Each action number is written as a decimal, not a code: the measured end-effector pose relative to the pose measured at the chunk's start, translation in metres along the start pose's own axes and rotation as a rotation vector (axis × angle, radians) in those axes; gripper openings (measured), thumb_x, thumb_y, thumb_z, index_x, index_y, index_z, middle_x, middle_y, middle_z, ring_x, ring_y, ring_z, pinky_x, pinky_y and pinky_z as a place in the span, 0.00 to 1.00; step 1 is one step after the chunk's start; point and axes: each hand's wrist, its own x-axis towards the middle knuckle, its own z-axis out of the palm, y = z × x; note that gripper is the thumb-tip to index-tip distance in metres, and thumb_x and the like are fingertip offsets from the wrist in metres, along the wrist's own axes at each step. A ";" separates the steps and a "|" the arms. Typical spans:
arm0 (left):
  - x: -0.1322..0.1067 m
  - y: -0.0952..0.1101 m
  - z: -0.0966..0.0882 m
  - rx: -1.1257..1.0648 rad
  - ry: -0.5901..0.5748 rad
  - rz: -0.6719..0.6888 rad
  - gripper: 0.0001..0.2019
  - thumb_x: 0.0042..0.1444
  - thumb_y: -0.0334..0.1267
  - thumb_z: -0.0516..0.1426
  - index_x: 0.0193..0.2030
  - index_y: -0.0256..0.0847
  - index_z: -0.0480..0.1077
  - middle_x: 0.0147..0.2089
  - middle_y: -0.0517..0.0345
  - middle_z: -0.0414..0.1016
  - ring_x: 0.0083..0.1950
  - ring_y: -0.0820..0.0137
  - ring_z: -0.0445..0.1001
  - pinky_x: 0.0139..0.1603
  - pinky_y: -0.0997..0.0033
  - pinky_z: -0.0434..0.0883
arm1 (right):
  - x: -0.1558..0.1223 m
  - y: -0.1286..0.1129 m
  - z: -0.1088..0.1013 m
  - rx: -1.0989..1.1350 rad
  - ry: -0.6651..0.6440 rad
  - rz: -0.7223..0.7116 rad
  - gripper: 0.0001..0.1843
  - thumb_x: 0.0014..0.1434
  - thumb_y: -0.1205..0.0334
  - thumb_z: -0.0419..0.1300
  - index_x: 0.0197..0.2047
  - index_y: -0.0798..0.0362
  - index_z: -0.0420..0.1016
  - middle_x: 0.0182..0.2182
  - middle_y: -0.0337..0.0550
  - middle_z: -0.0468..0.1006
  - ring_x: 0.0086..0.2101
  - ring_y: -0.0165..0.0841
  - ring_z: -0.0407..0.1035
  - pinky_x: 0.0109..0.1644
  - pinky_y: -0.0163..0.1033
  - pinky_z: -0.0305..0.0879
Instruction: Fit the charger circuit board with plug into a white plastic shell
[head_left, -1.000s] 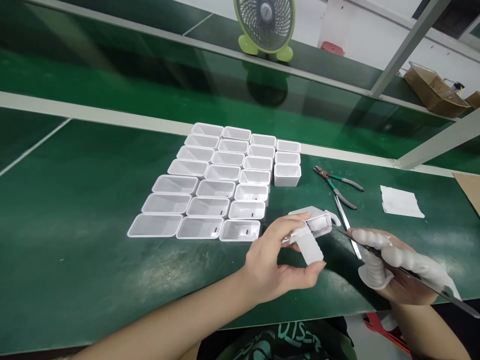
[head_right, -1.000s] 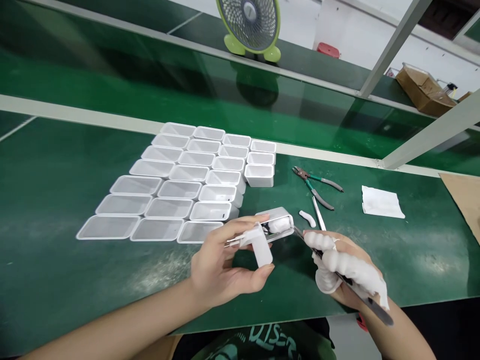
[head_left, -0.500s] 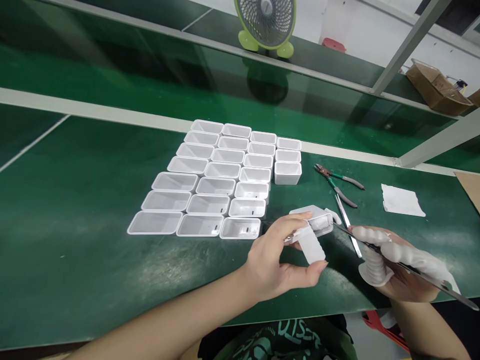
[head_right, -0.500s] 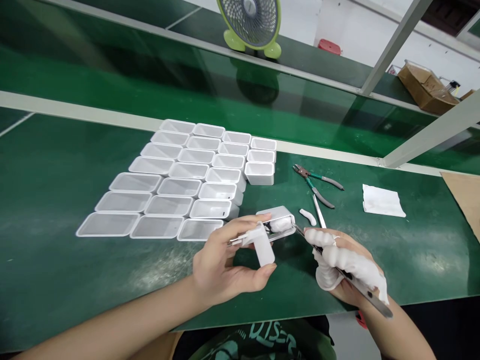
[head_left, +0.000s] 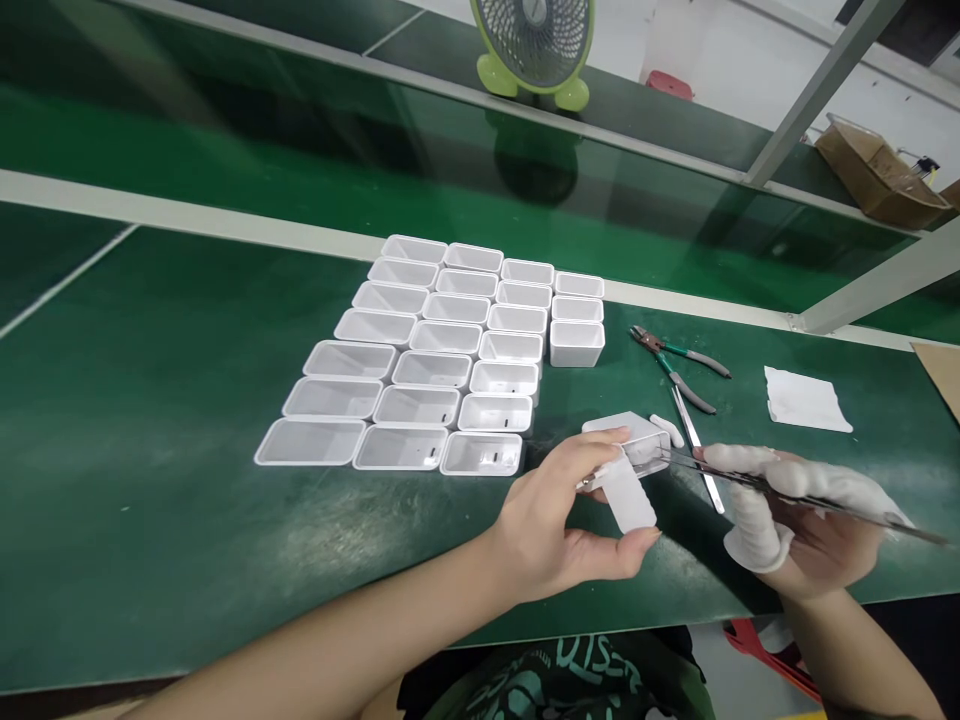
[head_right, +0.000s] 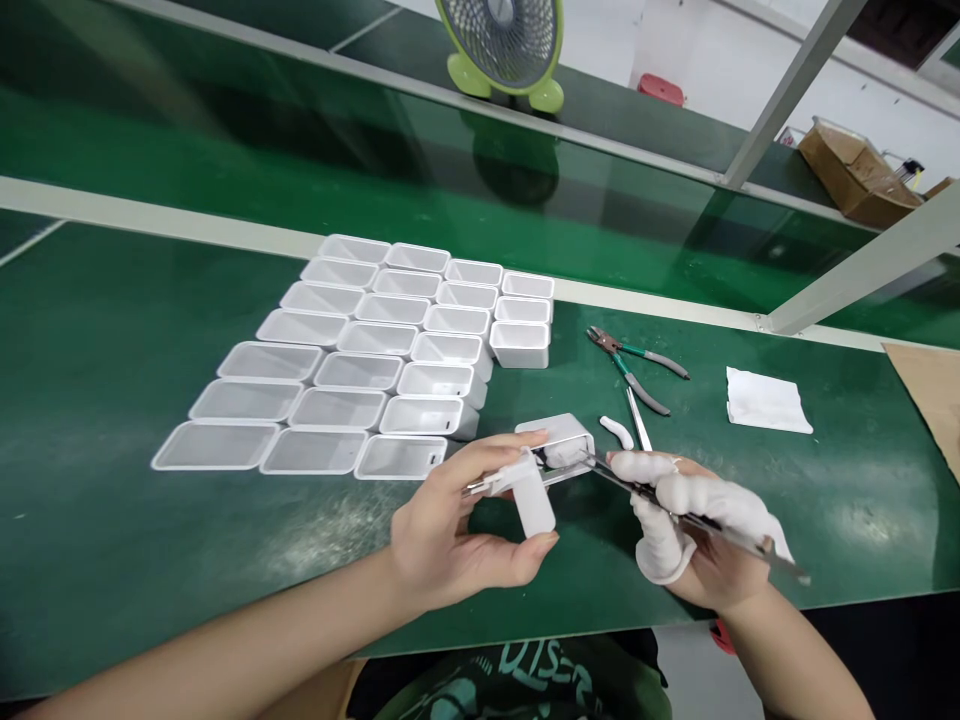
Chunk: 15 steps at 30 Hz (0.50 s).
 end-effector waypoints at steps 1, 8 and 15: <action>0.000 0.000 0.000 0.001 -0.002 0.005 0.28 0.51 0.44 0.64 0.55 0.36 0.63 0.45 0.43 0.78 0.42 0.62 0.81 0.29 0.77 0.79 | 0.002 -0.001 0.002 0.002 0.026 -0.044 0.02 0.60 0.60 0.63 0.38 0.45 0.76 0.32 0.39 0.83 0.27 0.35 0.78 0.25 0.33 0.75; 0.000 0.000 -0.003 -0.109 -0.008 -0.030 0.31 0.47 0.41 0.67 0.57 0.37 0.62 0.46 0.42 0.77 0.45 0.60 0.81 0.30 0.76 0.80 | 0.007 -0.009 0.013 0.181 0.325 -0.175 0.16 0.56 0.72 0.65 0.45 0.48 0.69 0.33 0.36 0.78 0.30 0.37 0.79 0.37 0.45 0.80; -0.003 -0.002 -0.007 -0.175 0.009 -0.006 0.34 0.44 0.42 0.69 0.57 0.38 0.63 0.47 0.43 0.77 0.49 0.56 0.80 0.41 0.65 0.82 | -0.008 0.001 -0.031 0.020 0.121 0.057 0.07 0.56 0.54 0.63 0.39 0.41 0.76 0.25 0.39 0.79 0.23 0.42 0.76 0.28 0.47 0.77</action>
